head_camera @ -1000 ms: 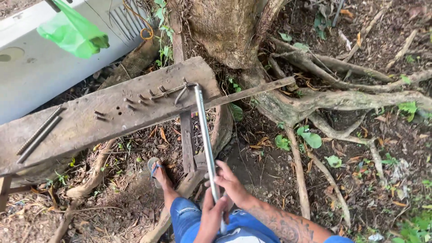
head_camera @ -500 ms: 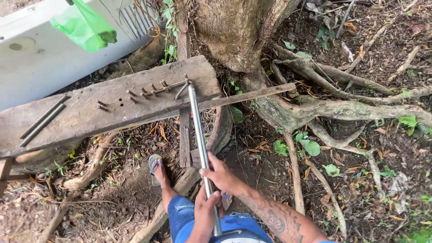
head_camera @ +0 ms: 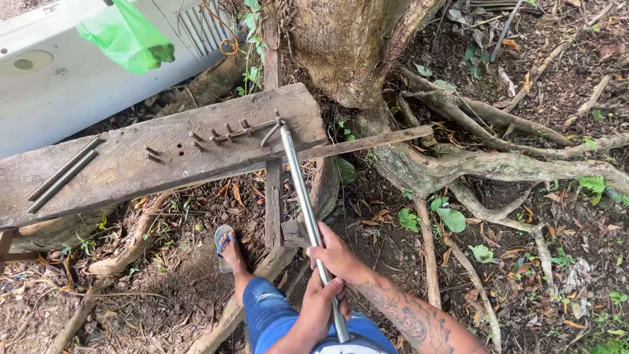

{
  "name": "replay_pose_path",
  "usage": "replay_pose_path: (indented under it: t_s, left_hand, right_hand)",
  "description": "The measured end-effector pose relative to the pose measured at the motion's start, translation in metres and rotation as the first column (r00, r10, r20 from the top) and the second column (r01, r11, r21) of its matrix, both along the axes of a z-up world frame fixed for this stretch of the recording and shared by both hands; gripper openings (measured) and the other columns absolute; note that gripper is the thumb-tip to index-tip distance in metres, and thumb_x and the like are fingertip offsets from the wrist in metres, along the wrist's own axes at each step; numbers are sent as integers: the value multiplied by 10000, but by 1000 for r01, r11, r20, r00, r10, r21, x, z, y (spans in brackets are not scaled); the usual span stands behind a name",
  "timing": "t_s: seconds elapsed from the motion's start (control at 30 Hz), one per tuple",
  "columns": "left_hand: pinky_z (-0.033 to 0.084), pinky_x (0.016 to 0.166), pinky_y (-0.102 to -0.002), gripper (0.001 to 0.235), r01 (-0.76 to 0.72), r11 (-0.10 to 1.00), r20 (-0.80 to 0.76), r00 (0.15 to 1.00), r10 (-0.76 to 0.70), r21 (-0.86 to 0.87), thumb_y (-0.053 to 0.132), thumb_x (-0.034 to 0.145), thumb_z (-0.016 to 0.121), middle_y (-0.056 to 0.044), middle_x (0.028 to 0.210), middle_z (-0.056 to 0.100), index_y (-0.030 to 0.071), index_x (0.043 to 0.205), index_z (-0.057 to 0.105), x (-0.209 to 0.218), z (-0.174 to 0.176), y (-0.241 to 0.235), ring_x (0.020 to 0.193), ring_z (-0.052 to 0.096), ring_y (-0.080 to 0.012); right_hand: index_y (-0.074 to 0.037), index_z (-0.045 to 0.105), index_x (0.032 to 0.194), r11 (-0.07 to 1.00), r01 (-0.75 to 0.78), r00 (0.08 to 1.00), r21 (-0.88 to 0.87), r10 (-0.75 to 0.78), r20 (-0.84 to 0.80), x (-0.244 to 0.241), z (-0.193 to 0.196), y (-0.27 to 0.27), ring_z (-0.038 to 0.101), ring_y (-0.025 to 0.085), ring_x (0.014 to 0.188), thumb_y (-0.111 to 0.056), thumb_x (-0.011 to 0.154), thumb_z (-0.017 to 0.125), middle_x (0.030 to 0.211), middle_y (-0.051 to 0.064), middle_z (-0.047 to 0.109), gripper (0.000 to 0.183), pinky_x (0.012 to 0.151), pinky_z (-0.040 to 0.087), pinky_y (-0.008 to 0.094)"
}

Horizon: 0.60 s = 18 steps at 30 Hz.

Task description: Bend rebar rods into specific shapes using a metal pipe as a lever on a wooden jig.

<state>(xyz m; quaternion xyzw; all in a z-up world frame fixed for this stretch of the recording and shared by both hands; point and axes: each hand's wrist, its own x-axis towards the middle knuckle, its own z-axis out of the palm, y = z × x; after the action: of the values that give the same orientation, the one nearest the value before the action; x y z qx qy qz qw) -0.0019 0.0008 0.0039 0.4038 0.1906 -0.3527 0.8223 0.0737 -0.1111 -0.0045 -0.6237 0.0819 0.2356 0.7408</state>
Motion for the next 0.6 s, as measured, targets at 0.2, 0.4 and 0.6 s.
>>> replay_pose_path:
  t_s: [0.2, 0.4, 0.6]
  left_hand:
    - [440, 353, -370, 96, -105, 993, -103, 990, 99, -51, 74, 921, 575, -63, 635, 464, 60, 975, 496, 3, -14, -13, 388, 476, -197]
    - [408, 348, -379, 115, -190, 982, -186, 964, 191, 25, 134, 854, 580, -68, 582, 454, 54, 822, 504, -9, -76, -35, 379, 459, -212]
    - [389, 354, -383, 209, -212, 977, -310, 927, 209, 23, 261, 836, 602, -63, 562, 454, 80, 780, 513, -6, -96, -80, 383, 449, -214]
  right_hand:
    - [-109, 310, 1564, 994, 22, 998, 111, -15, -58, 4, 8, -5, 615, 133, 593, -57, 879, 607, 830, 36, 565, 748, 512, 543, 290]
    - [-127, 283, 1545, 998, -51, 992, -25, 48, -120, 12, 22, -14, 614, 148, 577, -75, 841, 618, 792, 51, 572, 782, 503, 554, 304]
    - [-85, 308, 1499, 922, -178, 984, -344, 159, -82, 20, -21, -50, 640, 154, 591, -138, 826, 646, 760, 54, 577, 755, 503, 545, 323]
